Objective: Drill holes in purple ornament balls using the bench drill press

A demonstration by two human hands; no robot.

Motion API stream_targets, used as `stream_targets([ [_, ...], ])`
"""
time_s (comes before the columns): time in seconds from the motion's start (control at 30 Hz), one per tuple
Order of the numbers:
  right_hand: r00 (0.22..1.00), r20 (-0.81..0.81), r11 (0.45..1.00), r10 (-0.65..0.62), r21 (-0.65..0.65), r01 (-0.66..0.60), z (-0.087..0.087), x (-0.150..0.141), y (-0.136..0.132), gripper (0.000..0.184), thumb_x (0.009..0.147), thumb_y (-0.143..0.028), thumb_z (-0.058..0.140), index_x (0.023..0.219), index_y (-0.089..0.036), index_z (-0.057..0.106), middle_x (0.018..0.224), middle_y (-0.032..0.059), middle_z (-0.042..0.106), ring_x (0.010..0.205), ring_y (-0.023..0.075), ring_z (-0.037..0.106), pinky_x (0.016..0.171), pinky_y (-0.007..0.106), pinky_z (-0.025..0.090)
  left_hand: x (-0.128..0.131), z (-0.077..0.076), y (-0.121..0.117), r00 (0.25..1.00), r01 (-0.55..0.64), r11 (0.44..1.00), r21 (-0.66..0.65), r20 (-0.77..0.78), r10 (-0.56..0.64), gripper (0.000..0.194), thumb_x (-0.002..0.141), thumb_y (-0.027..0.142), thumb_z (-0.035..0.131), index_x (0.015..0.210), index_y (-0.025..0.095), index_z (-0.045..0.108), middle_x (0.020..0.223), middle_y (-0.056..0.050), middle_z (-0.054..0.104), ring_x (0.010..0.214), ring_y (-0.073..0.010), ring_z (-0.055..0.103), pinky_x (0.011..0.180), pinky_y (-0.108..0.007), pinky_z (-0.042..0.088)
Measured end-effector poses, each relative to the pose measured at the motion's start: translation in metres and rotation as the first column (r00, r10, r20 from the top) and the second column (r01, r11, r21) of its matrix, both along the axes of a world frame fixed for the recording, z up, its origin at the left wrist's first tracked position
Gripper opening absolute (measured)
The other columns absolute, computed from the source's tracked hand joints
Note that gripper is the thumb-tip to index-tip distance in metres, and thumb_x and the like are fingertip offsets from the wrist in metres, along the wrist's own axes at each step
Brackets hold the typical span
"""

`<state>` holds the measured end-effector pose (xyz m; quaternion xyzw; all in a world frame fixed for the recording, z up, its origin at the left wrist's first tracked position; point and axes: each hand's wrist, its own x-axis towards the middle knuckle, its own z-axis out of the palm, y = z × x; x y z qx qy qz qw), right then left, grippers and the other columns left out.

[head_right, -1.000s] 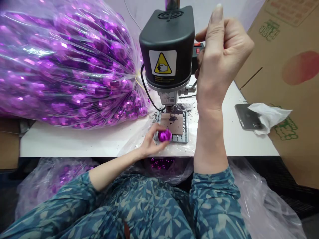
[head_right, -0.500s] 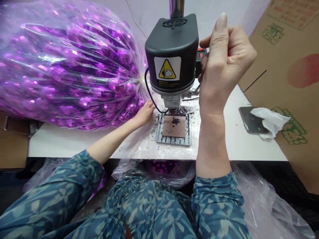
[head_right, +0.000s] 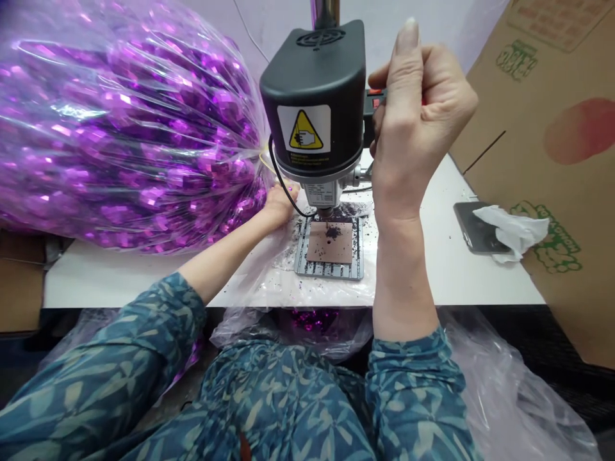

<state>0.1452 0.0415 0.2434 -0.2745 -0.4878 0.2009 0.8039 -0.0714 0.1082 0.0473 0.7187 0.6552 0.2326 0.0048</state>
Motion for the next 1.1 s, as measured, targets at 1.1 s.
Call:
stream_targets([
  [1.1,0.994,0.056,0.995,-0.091,0.054,0.088,-0.006,-0.002,0.01,0.065,0.083,-0.079,0.055,0.066,-0.017,0.054,0.052,-0.0056,0.036,0.058,0.0043,0.047,0.067,0.024,0.044,0.039,-0.012,-0.128,0.251,0.333,0.942,-0.024,0.966,-0.064,0.058,0.087,0.055,0.084,0.133,0.026,0.064,0.116,-0.007,0.078,0.109,-0.024,0.075,0.097,-0.038,0.059],
])
